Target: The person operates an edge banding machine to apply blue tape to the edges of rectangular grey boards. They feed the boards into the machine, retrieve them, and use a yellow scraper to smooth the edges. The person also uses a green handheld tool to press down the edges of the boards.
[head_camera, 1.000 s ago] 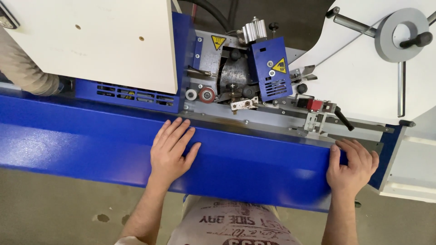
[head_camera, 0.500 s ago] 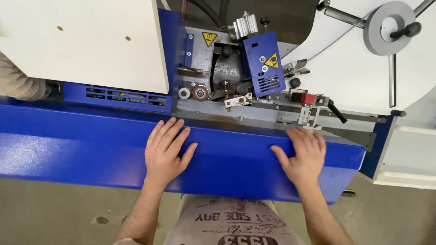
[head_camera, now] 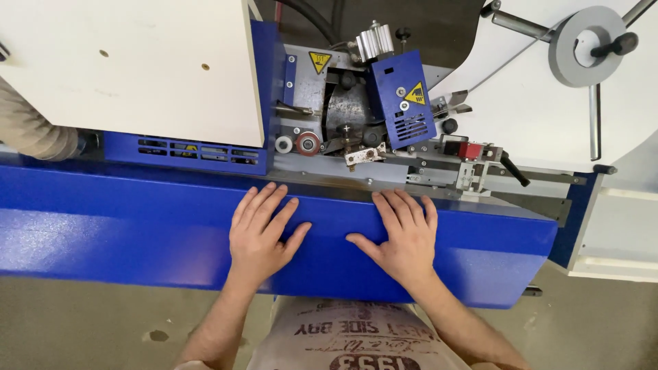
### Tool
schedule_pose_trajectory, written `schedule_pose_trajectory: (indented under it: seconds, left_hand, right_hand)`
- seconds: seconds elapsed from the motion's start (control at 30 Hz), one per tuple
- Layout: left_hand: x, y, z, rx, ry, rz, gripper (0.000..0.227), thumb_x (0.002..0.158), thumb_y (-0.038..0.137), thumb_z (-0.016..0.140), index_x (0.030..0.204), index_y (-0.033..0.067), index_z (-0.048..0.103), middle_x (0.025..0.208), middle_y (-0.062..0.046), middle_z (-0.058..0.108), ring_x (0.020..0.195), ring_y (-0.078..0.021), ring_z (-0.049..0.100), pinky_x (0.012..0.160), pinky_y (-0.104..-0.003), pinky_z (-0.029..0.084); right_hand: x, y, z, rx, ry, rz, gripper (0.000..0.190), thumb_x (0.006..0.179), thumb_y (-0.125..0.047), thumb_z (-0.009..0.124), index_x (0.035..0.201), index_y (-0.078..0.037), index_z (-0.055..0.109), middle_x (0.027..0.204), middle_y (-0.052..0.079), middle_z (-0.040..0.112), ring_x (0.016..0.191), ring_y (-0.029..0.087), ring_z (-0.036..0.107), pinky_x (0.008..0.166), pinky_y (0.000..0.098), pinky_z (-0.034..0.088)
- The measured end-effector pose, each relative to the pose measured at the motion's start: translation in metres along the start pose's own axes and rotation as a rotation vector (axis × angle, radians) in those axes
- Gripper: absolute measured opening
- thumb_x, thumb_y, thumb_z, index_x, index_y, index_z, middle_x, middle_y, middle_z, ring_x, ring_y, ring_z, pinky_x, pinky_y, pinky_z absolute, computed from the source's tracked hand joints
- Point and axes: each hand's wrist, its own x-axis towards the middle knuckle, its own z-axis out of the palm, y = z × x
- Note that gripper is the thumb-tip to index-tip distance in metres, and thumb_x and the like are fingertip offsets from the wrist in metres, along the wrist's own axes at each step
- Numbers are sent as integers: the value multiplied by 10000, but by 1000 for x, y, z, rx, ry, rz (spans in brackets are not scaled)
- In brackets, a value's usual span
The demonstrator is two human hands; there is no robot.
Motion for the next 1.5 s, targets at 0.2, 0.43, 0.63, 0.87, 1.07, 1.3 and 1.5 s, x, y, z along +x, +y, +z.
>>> schedule_pose_trajectory:
  seconds: [0.2,0.43,0.63,0.87,1.07,1.3,1.5]
  left_hand:
    - [-1,0,0,-15,1,0,391,847,323,838,1151,87,770,1255,-143,720,1187,-348,676,1107,-519,462]
    - [-2,-2,0,-25,-1,0,392,838,313,842,1152,90,771,1258,-144,719,1197,-346,672,1111,-520,458]
    - [-2,-1,-2,-37,-15,-13,382,847,314,838,1150,93,770,1269,-135,713,1208,-336,666,1116,-513,453]
    - [-3,-2,1,-25,-1,-1,375,859,313,826,1157,94,765,1253,-136,718,1199,-339,671,1114,-515,455]
    - [-3,-4,2,-5,31,20,370,837,308,850,1127,92,773,1229,-132,721,1188,-339,675,1108,-507,464]
    - [-4,-5,6,25,81,67,353,822,301,858,1097,96,774,1198,-122,729,1167,-328,684,1100,-501,475]
    - [-11,-16,17,85,114,98,346,819,317,864,1107,147,775,1213,-72,730,1188,-283,678,1114,-467,464]
  right_hand:
    - [0,0,0,12,10,5,816,724,-624,857,1335,-115,673,1256,88,666,1228,294,610,1100,551,378]
    - [0,-1,0,20,18,11,825,699,-625,875,1321,-120,679,1241,79,674,1213,284,620,1089,534,391]
    - [2,-2,-1,25,31,29,799,703,-626,874,1302,-128,695,1224,75,685,1203,276,632,1096,523,387]
    - [1,-2,1,14,52,35,788,710,-641,866,1285,-126,708,1199,83,699,1184,277,644,1082,519,405]
    - [4,-3,0,13,87,21,747,726,-639,852,1263,-138,717,1185,65,707,1168,264,655,1059,493,420]
    - [0,1,8,11,156,-19,735,722,-590,868,1274,-131,709,1186,72,704,1157,276,652,1054,511,411]
    - [1,5,14,-21,221,-42,697,781,-671,789,1232,-144,724,1124,68,723,1092,265,683,1043,497,408]
